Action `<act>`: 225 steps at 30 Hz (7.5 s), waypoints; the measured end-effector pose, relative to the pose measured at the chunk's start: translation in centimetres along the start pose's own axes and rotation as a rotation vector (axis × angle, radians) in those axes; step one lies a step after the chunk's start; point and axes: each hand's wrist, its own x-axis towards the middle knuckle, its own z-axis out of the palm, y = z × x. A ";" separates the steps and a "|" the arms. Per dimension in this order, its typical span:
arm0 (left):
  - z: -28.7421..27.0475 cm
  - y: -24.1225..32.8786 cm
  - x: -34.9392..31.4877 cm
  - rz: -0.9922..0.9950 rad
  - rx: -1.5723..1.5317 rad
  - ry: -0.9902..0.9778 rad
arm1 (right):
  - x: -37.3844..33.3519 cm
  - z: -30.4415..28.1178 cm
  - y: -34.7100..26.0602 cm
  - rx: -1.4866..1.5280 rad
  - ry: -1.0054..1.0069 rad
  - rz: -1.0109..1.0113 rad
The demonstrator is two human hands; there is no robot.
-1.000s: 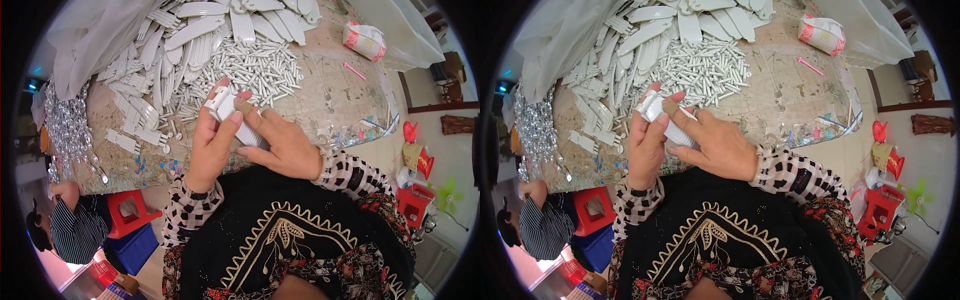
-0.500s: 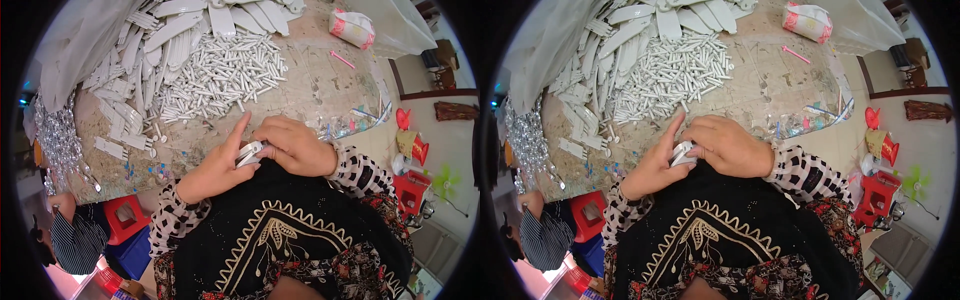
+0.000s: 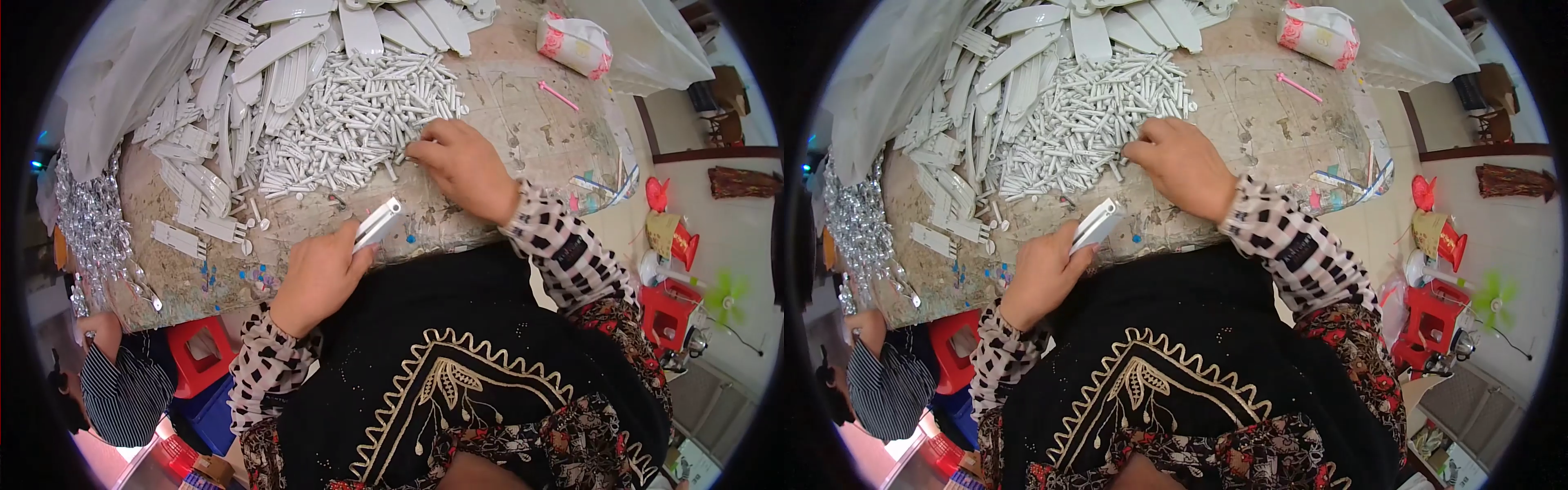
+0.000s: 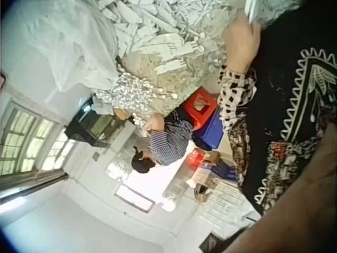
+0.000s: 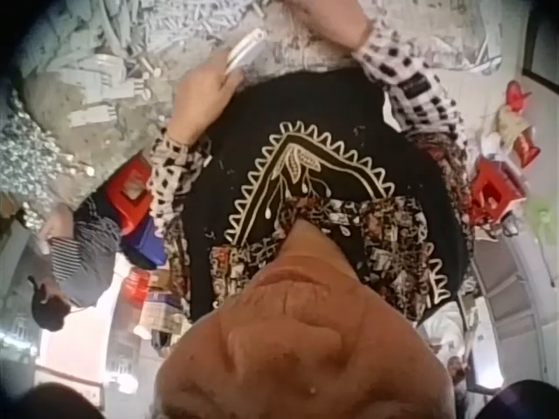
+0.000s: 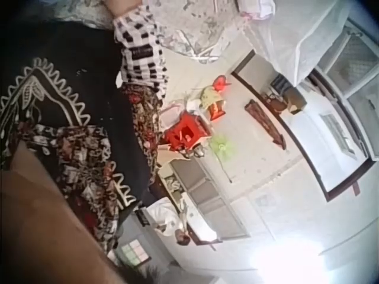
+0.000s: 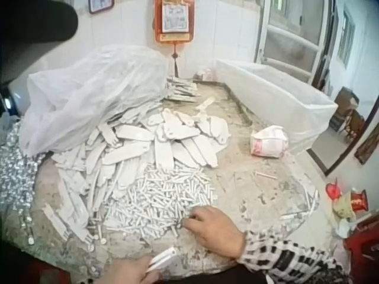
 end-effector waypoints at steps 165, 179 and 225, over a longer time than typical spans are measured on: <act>-10.2 -23.2 -9.6 -0.511 0.054 0.992 | -2.0 -0.3 -13.9 1.433 -0.471 0.785; -12.2 -26.2 -9.6 -0.694 -0.216 0.996 | -1.7 -0.4 -13.8 1.669 -0.441 0.917; -2.1 -1.2 0.1 0.209 -1.768 0.342 | 1.5 -0.2 -9.9 0.661 -0.205 0.159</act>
